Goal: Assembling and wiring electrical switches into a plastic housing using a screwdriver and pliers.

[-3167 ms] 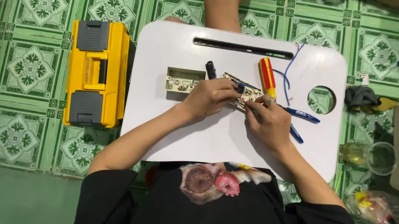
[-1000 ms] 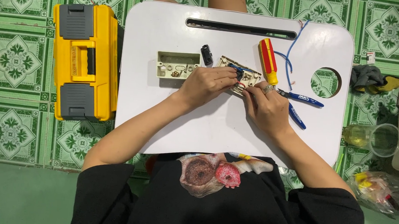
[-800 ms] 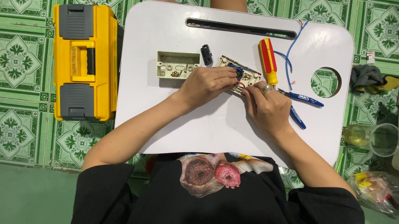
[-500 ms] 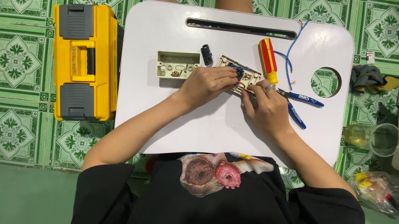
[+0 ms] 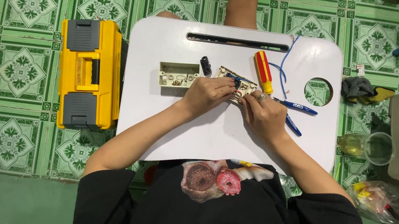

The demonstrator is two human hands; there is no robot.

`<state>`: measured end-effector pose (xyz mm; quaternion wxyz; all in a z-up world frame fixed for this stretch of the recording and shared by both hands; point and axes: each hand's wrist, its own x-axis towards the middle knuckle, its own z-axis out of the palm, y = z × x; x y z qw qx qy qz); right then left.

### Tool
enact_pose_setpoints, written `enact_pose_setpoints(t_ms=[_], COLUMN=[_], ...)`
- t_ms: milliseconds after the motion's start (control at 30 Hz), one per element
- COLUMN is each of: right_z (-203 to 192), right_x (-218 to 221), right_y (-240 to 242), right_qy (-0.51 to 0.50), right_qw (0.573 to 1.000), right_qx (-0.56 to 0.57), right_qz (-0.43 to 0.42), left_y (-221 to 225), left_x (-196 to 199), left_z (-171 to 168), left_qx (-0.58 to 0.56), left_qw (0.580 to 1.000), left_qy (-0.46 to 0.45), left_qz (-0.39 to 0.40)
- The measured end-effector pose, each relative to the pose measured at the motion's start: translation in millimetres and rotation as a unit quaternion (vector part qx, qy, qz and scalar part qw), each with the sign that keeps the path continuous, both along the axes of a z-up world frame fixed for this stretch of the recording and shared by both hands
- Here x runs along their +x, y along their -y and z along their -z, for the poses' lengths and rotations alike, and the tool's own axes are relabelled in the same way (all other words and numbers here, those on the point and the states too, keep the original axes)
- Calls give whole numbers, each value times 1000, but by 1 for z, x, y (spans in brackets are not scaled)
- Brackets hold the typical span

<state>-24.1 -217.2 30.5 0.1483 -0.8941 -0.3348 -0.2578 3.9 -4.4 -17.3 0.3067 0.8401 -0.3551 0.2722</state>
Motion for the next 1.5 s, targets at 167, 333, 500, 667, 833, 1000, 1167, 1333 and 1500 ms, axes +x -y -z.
enact_pose_setpoints(t_ms=[167,333,500,667,833,1000,1167,1333,1500], right_z=[9,20,20,14,16,16,21,10,6], right_x=[1,3,2,-2,-1,-1,-2,-3,-5], right_y=[1,9,10,13,12,12,11,6,6], right_qy=[-33,-60,-86,-100,-112,-107,-118,-103,-28], right_qw=[999,997,995,994,993,993,992,994,998], right_qx=[3,12,34,35,39,31,40,24,-34], right_qz=[24,40,33,28,30,28,16,17,32], left_y=[-2,-4,-4,-4,-5,-6,-6,-5,-3], left_x=[-2,-3,-2,-3,-2,-3,-3,-3,-1], left_z=[-10,-21,-21,-27,-29,-33,-27,-26,-17], left_qx=[-7,-6,-21,-29,-24,-16,-13,-5,-2], left_qw=[1000,999,998,996,996,995,996,997,998], left_qy=[-13,-40,-59,-82,-90,-94,-88,-71,-59], left_qz=[-1,12,9,14,16,15,6,9,4])
